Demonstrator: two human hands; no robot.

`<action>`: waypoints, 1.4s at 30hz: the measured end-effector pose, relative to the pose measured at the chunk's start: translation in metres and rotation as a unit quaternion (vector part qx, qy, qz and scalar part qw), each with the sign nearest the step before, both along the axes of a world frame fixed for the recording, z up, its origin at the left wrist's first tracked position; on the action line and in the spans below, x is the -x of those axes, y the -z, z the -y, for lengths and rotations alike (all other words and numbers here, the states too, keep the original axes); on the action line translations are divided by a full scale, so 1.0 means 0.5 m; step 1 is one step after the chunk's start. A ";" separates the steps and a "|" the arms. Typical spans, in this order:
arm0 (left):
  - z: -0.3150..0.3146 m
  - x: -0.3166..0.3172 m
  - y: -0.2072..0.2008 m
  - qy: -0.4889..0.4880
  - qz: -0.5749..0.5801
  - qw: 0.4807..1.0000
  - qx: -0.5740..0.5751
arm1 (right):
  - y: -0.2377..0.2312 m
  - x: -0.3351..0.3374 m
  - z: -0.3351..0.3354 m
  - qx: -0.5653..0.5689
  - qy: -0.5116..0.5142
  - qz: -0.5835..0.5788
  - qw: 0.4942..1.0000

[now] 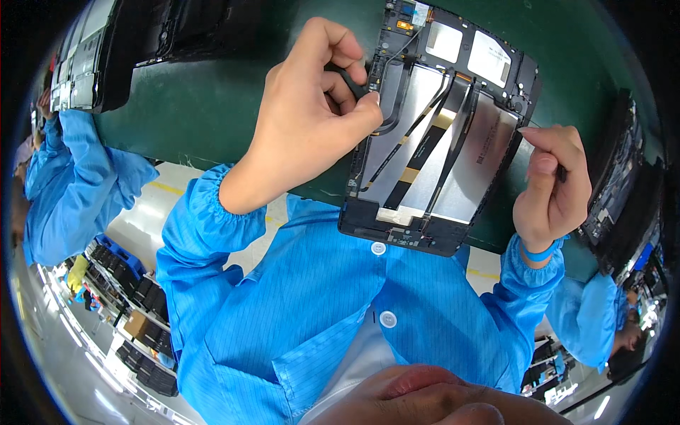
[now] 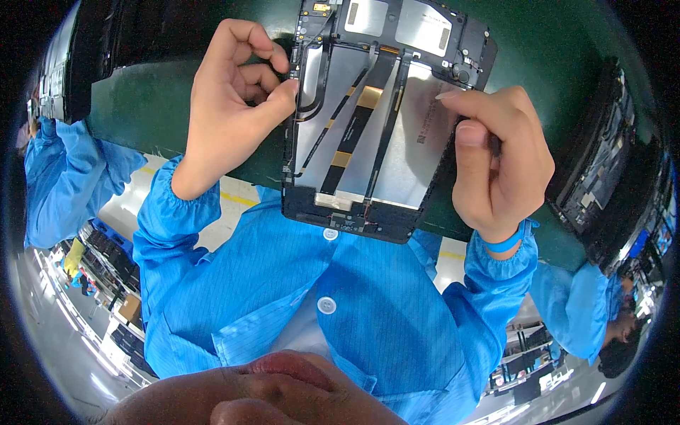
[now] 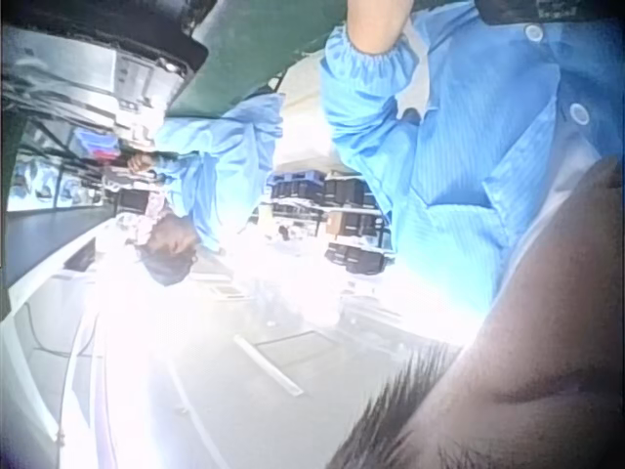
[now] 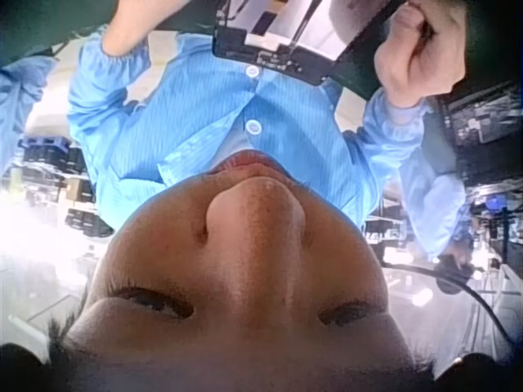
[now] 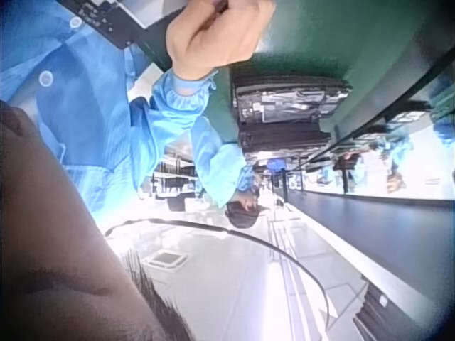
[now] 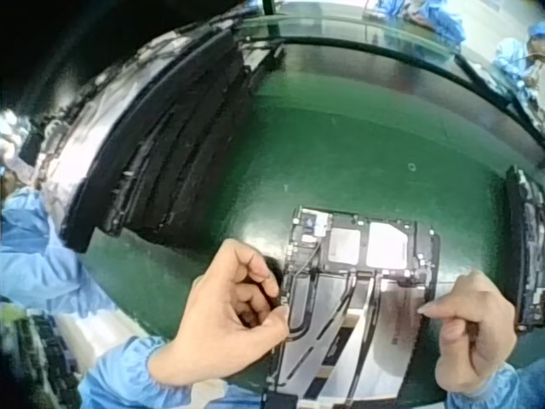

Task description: The person assembles tablet computers by connecting and routing internal cables and components by hand and with a tool. The person then stacks the assembled tablets and places them onto an overhead rack.

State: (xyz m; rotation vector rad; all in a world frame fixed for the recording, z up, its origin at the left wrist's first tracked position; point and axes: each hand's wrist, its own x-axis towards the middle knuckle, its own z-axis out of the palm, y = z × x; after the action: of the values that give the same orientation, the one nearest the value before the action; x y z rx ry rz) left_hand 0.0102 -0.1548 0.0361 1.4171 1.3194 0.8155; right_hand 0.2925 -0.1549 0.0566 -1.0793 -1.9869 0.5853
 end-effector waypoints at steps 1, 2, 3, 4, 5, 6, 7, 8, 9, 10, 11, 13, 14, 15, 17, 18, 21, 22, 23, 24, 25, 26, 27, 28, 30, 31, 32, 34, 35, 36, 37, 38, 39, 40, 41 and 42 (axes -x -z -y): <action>-0.002 -0.001 0.001 0.002 -0.006 1.000 0.002 | -0.001 -0.001 0.000 0.006 -0.004 0.006 1.000; -0.005 -0.002 0.002 0.004 -0.012 1.000 0.005 | -0.001 -0.003 -0.001 0.013 -0.007 0.012 1.000; -0.003 -0.001 -0.001 0.004 -0.013 1.000 0.003 | -0.004 -0.003 0.001 0.010 -0.007 0.011 1.000; -0.001 0.000 -0.004 0.008 -0.021 1.000 0.002 | -0.007 -0.003 0.004 0.007 -0.012 0.020 1.000; 0.001 0.001 -0.007 0.012 -0.030 0.999 0.001 | -0.008 -0.003 0.006 0.003 -0.017 0.030 0.999; -0.002 0.000 -0.008 0.014 -0.031 0.999 0.003 | -0.005 -0.003 0.004 0.005 -0.015 0.028 0.999; -0.005 -0.001 -0.009 0.018 -0.043 0.999 -0.002 | -0.002 -0.002 0.003 -0.003 -0.016 0.024 1.000; -0.006 -0.001 -0.010 0.023 -0.056 0.998 -0.007 | -0.001 -0.001 0.002 -0.007 -0.015 0.022 1.000; -0.007 -0.002 -0.010 0.025 -0.057 0.998 -0.006 | 0.000 0.000 0.003 -0.011 -0.014 0.019 1.000; -0.007 -0.002 -0.010 0.029 -0.069 0.997 -0.009 | -0.002 0.000 0.002 -0.010 -0.020 0.022 1.000; -0.007 -0.003 -0.010 0.032 -0.081 0.996 -0.013 | -0.003 0.001 0.003 -0.009 -0.022 0.023 0.999; -0.004 -0.007 -0.012 0.031 -0.095 0.995 -0.011 | -0.005 0.002 0.004 -0.002 -0.029 0.025 0.999; -0.001 -0.009 -0.012 0.029 -0.106 0.994 -0.010 | -0.005 0.000 0.007 0.001 -0.031 0.026 0.999; -0.001 -0.010 -0.014 0.031 -0.107 0.994 -0.012 | -0.005 -0.002 0.008 0.003 -0.032 0.027 0.999; 0.001 -0.013 -0.019 0.030 -0.117 0.993 -0.015 | -0.004 -0.004 0.010 0.014 -0.030 0.040 0.999; 0.001 -0.009 -0.023 0.033 -0.118 0.992 -0.016 | -0.003 -0.002 0.010 0.017 -0.027 0.043 0.999; 0.014 0.015 -0.045 -0.044 -0.044 0.998 -0.030 | -0.004 0.018 0.024 -0.032 -0.104 0.078 0.991; 0.022 0.026 -0.042 -0.067 -0.015 0.994 -0.086 | -0.003 0.027 0.034 -0.042 -0.122 0.093 0.987; 0.036 0.043 -0.037 -0.081 -0.015 0.986 -0.146 | -0.008 0.042 0.055 -0.046 -0.168 0.132 0.976; 0.053 0.061 -0.042 -0.099 -0.018 0.973 -0.210 | -0.020 0.058 0.072 -0.053 -0.217 0.170 0.960; 0.066 0.073 -0.038 -0.100 -0.017 0.972 -0.212 | -0.026 0.070 0.093 -0.050 -0.240 0.205 0.948; 0.077 0.084 -0.035 -0.107 -0.014 0.960 -0.257 | -0.028 0.081 0.109 -0.048 -0.263 0.240 0.933; 0.091 0.094 -0.037 -0.118 -0.012 0.945 -0.305 | -0.013 0.090 0.132 -0.102 -0.248 0.257 0.928; 0.099 0.102 -0.034 -0.121 -0.010 0.943 -0.311 | -0.005 0.098 0.147 -0.117 -0.236 0.264 0.928; 0.117 0.119 -0.035 -0.102 -0.098 0.940 -0.310 | -0.010 0.100 0.150 -0.128 -0.243 0.298 0.914; 0.122 0.126 -0.021 -0.114 -0.100 0.941 -0.302 | -0.012 0.100 0.149 -0.146 -0.245 0.300 0.910; 0.128 0.131 -0.014 -0.120 -0.105 0.936 -0.314 | -0.018 0.100 0.154 -0.134 -0.247 0.315 0.907; 0.142 0.148 0.003 -0.141 -0.104 0.928 -0.328 | -0.019 0.110 0.138 -0.149 -0.251 0.322 0.901; 0.145 0.157 0.007 -0.149 -0.109 0.920 -0.346 | -0.023 0.115 0.128 -0.122 -0.241 0.327 0.905; 0.149 0.165 0.013 -0.169 -0.099 0.912 -0.360 | -0.022 0.118 0.117 -0.094 -0.230 0.331 0.910; 0.152 0.172 0.014 -0.187 -0.086 0.905 -0.372 | -0.025 0.119 0.102 -0.085 -0.215 0.345 0.910; 0.155 0.182 0.016 -0.191 -0.087 0.898 -0.386 | -0.017 0.123 0.081 -0.097 -0.185 0.346 0.915; 0.157 0.190 0.017 -0.226 -0.070 0.887 -0.395 | -0.005 0.128 0.053 -0.115 -0.151 0.345 0.919; 0.155 0.199 0.018 -0.259 -0.048 0.876 -0.404 | 0.000 0.134 0.024 -0.131 -0.114 0.345 0.923; 0.151 0.213 0.019 -0.270 -0.063 0.869 -0.410 | -0.001 0.141 -0.014 -0.147 -0.086 0.344 0.924; 0.145 0.225 0.022 -0.274 -0.065 0.863 -0.420 | 0.003 0.149 -0.058 -0.162 -0.059 0.339 0.925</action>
State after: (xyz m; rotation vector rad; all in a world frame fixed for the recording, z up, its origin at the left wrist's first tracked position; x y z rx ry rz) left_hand -0.1022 -0.2274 0.0249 1.7793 1.5835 1.8754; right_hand 0.2180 -0.1259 0.0549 -1.0370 -2.6374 -0.1005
